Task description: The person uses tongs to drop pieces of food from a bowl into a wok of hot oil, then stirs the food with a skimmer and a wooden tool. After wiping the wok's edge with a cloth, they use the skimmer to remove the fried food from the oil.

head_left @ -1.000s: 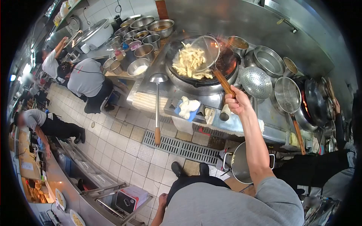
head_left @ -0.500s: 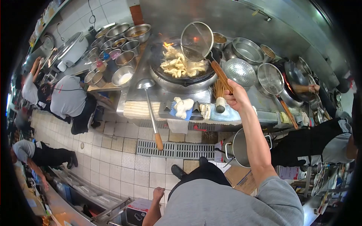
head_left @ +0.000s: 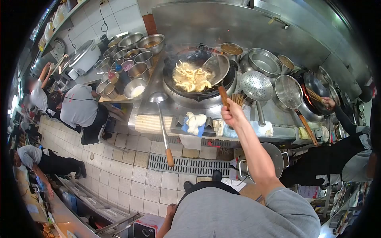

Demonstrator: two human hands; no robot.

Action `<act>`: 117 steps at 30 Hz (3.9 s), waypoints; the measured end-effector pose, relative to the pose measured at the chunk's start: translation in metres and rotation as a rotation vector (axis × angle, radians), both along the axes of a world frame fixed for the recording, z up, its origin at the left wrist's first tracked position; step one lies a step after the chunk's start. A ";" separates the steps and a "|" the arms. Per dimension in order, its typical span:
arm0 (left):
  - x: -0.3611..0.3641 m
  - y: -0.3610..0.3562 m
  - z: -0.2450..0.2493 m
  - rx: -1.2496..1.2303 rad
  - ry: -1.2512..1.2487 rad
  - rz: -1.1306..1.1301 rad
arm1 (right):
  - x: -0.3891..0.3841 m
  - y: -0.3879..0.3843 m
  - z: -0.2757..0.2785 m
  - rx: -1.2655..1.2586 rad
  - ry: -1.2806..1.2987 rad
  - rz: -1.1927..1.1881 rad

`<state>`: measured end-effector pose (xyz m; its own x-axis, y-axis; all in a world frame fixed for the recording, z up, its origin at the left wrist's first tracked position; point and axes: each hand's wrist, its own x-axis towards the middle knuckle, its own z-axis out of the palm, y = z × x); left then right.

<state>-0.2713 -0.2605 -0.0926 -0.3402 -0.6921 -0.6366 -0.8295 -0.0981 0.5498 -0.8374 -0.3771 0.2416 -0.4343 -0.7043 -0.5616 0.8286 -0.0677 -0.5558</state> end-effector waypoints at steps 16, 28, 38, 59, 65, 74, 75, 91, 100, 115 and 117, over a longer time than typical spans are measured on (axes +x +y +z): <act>-0.010 -0.004 -0.012 0.019 -0.031 0.079 | -0.052 0.019 0.033 -0.039 0.096 0.284; -0.070 -0.034 0.009 -0.036 0.095 -0.141 | -0.052 0.062 0.083 0.074 0.689 0.271; -0.058 -0.001 -0.019 -0.108 0.032 0.013 | -0.160 0.007 -0.001 0.287 1.362 -0.186; -0.030 -0.038 -0.013 -0.429 0.063 -0.626 | -0.011 0.001 -0.013 0.161 1.500 0.133; -0.058 -0.047 0.034 -0.119 0.010 -0.009 | 0.024 0.004 0.051 0.375 1.545 0.203; -0.064 -0.035 0.031 -0.005 0.020 -0.127 | 0.022 -0.004 0.045 0.462 1.623 0.199; -0.067 -0.035 0.037 0.088 -0.004 -0.061 | 0.031 0.003 0.051 0.461 1.639 0.174; -0.186 -0.062 0.020 -0.177 0.107 -0.679 | -0.005 0.006 -0.007 0.444 1.599 0.164; -0.359 -0.049 0.041 -0.415 0.107 -0.936 | -0.021 0.067 0.022 0.299 1.462 0.147; -0.465 -0.081 0.005 -0.313 -0.123 -1.074 | -0.071 0.068 0.005 0.299 1.385 -0.029; -0.470 -0.089 -0.006 -0.238 -0.085 -1.071 | -0.092 0.044 -0.012 0.295 1.425 -0.019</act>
